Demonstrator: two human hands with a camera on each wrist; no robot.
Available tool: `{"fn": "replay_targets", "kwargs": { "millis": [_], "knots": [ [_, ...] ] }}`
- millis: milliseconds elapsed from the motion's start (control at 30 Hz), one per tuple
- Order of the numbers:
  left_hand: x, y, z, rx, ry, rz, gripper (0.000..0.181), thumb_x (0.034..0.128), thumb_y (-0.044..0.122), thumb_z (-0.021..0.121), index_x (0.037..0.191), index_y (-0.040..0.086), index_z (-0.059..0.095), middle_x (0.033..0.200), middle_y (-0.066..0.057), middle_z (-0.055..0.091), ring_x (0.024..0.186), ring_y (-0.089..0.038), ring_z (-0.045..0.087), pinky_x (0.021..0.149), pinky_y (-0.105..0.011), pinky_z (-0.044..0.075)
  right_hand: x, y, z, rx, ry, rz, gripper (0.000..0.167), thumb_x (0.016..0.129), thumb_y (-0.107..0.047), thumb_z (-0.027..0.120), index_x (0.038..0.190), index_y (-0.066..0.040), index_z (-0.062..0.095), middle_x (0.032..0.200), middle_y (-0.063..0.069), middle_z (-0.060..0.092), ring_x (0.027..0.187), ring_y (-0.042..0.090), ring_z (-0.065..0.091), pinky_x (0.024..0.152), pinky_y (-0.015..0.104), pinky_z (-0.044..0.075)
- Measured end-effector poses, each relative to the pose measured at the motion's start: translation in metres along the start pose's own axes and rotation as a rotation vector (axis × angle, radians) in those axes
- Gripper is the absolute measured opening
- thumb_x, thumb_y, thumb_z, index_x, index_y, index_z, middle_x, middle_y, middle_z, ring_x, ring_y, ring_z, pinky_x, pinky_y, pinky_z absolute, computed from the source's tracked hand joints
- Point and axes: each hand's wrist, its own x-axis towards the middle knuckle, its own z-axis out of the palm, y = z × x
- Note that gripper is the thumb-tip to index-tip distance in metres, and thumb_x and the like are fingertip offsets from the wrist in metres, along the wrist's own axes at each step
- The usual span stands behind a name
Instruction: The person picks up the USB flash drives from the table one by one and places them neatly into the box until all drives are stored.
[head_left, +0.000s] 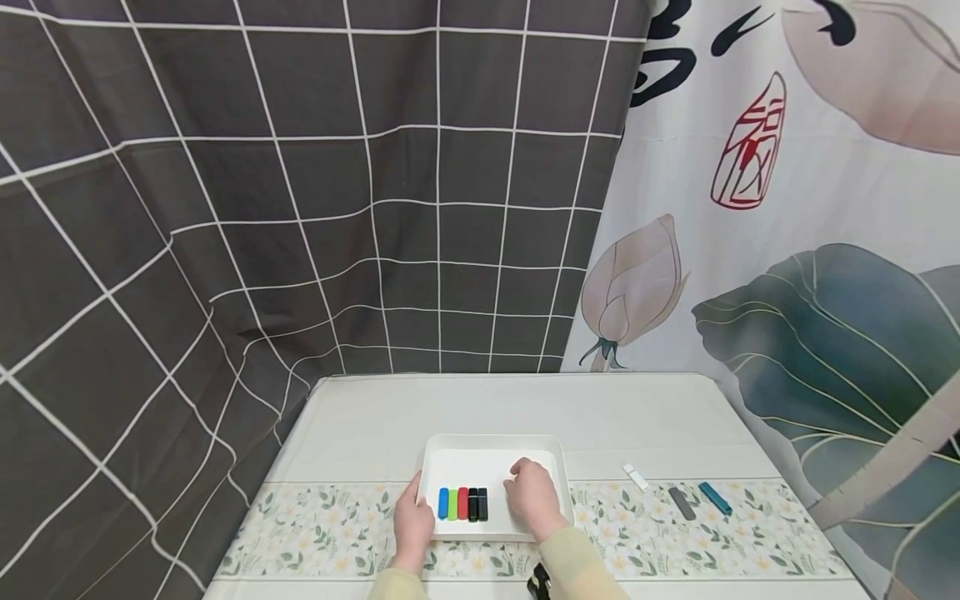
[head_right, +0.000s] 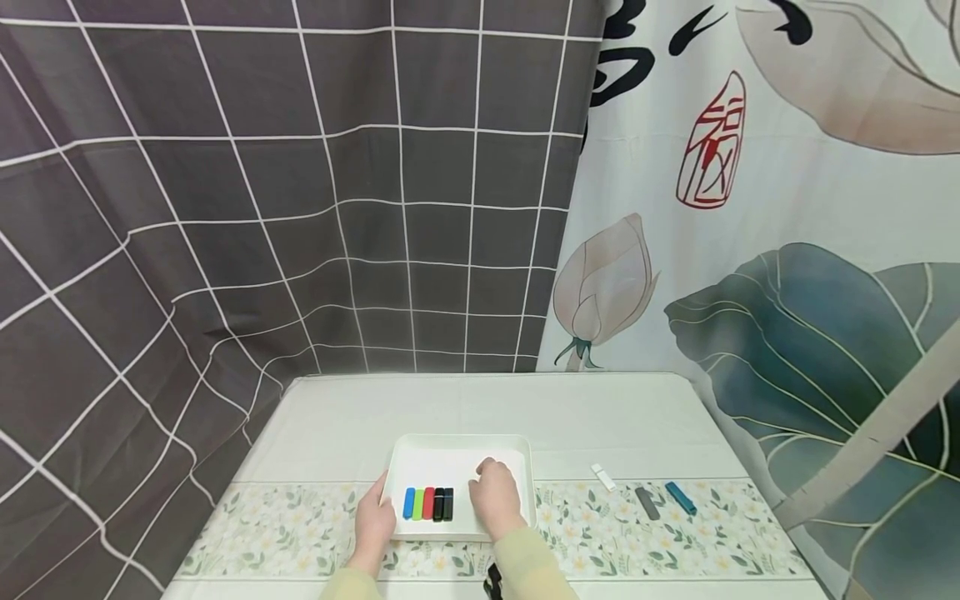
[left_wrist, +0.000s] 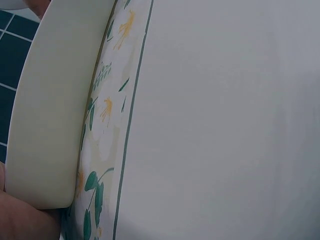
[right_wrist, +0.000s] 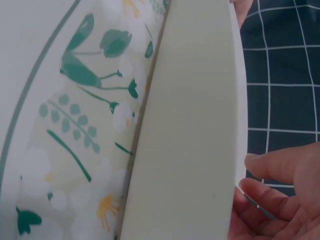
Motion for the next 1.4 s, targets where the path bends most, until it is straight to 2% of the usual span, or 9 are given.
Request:
{"fn": "replay_targets", "kwargs": {
  "millis": [333,533,700,1100,1400],
  "knots": [
    [-0.001,0.0,0.001,0.019,0.003,0.0,0.058,0.093,-0.014,0.041,0.15,-0.006,0.045,0.154,-0.028,0.047,0.146,-0.05,0.04,0.122,-0.061,0.038,0.002,0.002,-0.009,0.0,0.008,0.035,0.019,0.093,-0.01,0.071,0.106,0.003,0.069,0.091,0.012,0.07,0.081,0.022,0.068,0.073,0.039,0.064],
    [-0.001,0.001,0.0,0.015,-0.001,0.005,0.058,0.0927,-0.014,0.041,0.15,-0.006,0.045,0.154,-0.029,0.047,0.145,-0.051,0.04,0.121,-0.062,0.037,0.003,0.003,-0.015,0.005,0.025,0.049,0.02,0.093,-0.01,0.07,0.108,0.004,0.069,0.093,0.013,0.07,0.083,0.024,0.068,0.074,0.04,0.065],
    [-0.002,0.001,-0.001,0.015,-0.002,0.008,0.058,0.0922,-0.014,0.042,0.149,-0.007,0.045,0.153,-0.03,0.047,0.144,-0.052,0.04,0.121,-0.063,0.038,0.003,0.003,-0.02,-0.009,0.055,0.036,0.02,0.093,-0.008,0.07,0.108,0.005,0.069,0.092,0.014,0.07,0.083,0.024,0.069,0.072,0.039,0.065],
    [-0.001,0.001,0.0,0.014,0.001,-0.003,0.056,0.0946,-0.012,0.043,0.15,-0.006,0.045,0.154,-0.029,0.047,0.145,-0.051,0.04,0.121,-0.063,0.038,0.009,0.01,-0.034,0.004,0.092,-0.01,0.02,0.09,-0.007,0.072,0.105,0.007,0.07,0.091,0.019,0.073,0.083,0.031,0.071,0.072,0.044,0.064],
    [-0.002,0.001,0.0,0.012,0.007,0.003,0.056,0.0938,-0.013,0.043,0.149,-0.006,0.046,0.153,-0.029,0.048,0.145,-0.051,0.041,0.121,-0.062,0.039,0.014,0.019,-0.041,0.006,0.094,0.023,0.022,0.091,-0.008,0.07,0.108,0.007,0.069,0.095,0.021,0.072,0.086,0.032,0.071,0.074,0.044,0.065]
  ]
}}
